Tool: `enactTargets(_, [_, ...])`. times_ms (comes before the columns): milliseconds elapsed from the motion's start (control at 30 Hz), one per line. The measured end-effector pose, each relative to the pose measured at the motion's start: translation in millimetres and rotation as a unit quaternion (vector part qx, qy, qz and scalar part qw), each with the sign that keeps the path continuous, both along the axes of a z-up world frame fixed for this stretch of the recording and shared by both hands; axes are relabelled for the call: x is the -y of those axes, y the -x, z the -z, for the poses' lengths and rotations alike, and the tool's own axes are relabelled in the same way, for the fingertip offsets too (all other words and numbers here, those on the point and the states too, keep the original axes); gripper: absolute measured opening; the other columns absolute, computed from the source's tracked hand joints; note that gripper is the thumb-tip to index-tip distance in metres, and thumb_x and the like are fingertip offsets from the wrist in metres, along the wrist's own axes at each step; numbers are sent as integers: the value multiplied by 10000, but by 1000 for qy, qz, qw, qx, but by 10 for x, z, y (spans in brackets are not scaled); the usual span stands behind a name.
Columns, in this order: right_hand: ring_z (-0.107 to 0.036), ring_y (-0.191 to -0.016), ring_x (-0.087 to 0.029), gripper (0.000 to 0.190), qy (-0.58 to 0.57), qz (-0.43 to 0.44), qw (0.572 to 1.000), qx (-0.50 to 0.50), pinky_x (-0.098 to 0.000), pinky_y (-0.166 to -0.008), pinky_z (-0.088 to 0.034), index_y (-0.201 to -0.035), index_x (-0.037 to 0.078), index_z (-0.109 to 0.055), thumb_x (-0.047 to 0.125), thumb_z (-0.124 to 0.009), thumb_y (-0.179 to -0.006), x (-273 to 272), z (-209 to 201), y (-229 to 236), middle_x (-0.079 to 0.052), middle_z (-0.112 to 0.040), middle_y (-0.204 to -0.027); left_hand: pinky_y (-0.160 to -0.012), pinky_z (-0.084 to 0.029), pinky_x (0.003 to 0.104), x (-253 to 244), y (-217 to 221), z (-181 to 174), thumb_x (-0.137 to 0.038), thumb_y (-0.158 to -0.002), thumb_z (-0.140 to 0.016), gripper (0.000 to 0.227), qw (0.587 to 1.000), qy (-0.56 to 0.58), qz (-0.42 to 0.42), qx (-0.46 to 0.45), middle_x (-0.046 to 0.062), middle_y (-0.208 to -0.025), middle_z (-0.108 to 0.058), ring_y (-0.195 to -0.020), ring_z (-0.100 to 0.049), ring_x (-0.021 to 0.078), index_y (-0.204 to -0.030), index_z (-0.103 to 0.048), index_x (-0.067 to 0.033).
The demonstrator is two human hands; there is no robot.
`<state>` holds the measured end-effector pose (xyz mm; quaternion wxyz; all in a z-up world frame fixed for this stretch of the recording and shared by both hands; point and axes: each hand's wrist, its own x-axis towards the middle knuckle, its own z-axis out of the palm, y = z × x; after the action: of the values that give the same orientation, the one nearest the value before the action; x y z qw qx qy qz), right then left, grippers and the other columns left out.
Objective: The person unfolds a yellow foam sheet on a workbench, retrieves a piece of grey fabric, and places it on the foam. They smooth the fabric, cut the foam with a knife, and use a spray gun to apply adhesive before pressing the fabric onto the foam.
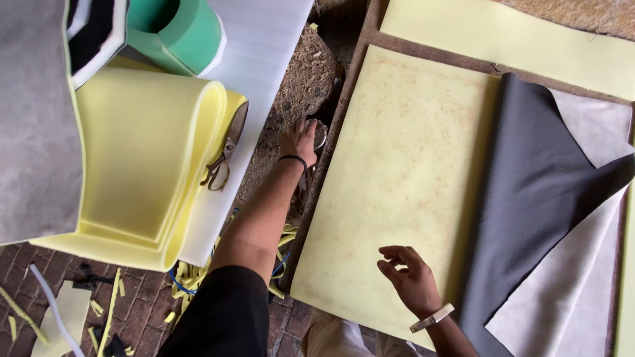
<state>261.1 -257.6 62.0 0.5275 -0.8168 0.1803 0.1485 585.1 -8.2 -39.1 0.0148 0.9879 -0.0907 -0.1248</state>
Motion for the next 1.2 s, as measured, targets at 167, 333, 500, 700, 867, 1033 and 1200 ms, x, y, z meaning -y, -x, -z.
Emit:
enactTargets(167, [-736, -965, -162, 313, 34, 40, 998, -47, -340, -800, -620, -1138, 111, -764, 202, -779, -839, 57, -43, 123, -52, -756, -1077, -1229, -248, 529, 153, -238, -53, -204, -685, -926, 1043, 997, -10, 44, -63, 138, -1608, -264, -1486, -267, 334, -1522, -302, -184])
enactTargets(333, [-733, -1004, -147, 324, 38, 66, 991, -107, -347, -818, -634, -1162, 126, -749, 229, -762, -856, 39, -5, 265, -39, -752, -1095, -1091, -519, 453, 89, -242, -145, -276, -660, -969, 975, 993, -23, 78, -87, 173, -1473, -404, -1423, -391, 371, -1418, -391, -76])
enactTargets(500, [-740, -989, -155, 317, 26, 39, 995, -86, -336, -835, -633, -1150, 122, -752, 231, -761, -853, 35, -8, 303, -48, -773, -1065, -1020, -546, 434, 51, -224, -220, -275, -626, -1001, 956, 994, -17, 91, -63, 180, -1453, -354, -1377, -385, 389, -1344, -399, -83])
enactTargets(700, [-748, -960, -152, 301, 40, 41, 994, -93, -330, -817, -639, -1126, 123, -754, 230, -769, -845, 102, -23, 375, -39, -780, -1046, -1023, -558, 414, 44, -181, -229, -266, -637, -991, 938, 992, -36, 108, -61, 173, -1411, -383, -1367, -410, 374, -1340, -399, -77])
enactTargets(867, [-759, -953, -151, 285, 63, 36, 994, -83, -333, -796, -635, -1097, 130, -768, 232, -779, -831, 145, -55, 317, -33, -788, -1048, -1060, -534, 425, 94, -215, -177, -300, -649, -989, 950, 993, -25, 94, -65, 197, -1434, -381, -1368, -416, 378, -1355, -399, -66])
enactTargets(1033, [-747, -955, -159, 312, 108, -83, 991, -12, -318, -803, -648, -1125, 154, -760, 271, -783, -837, -67, -34, -190, -48, -761, -1077, -1100, -433, 483, 185, -314, -348, -315, -615, -1025, 1017, 996, 30, 20, -82, 232, -1521, -280, -1427, -269, 452, -1383, -400, -85])
enactTargets(1200, [-764, -952, -171, 317, 55, -108, 992, 16, -315, -807, -656, -1170, 128, -728, 254, -739, -880, -333, -42, -687, -78, -738, -1108, -1100, -431, 548, 201, -167, -847, -351, -560, -1019, 1051, 994, -9, 108, -16, 178, -1481, -366, -1396, -331, 407, -1388, -428, -87])
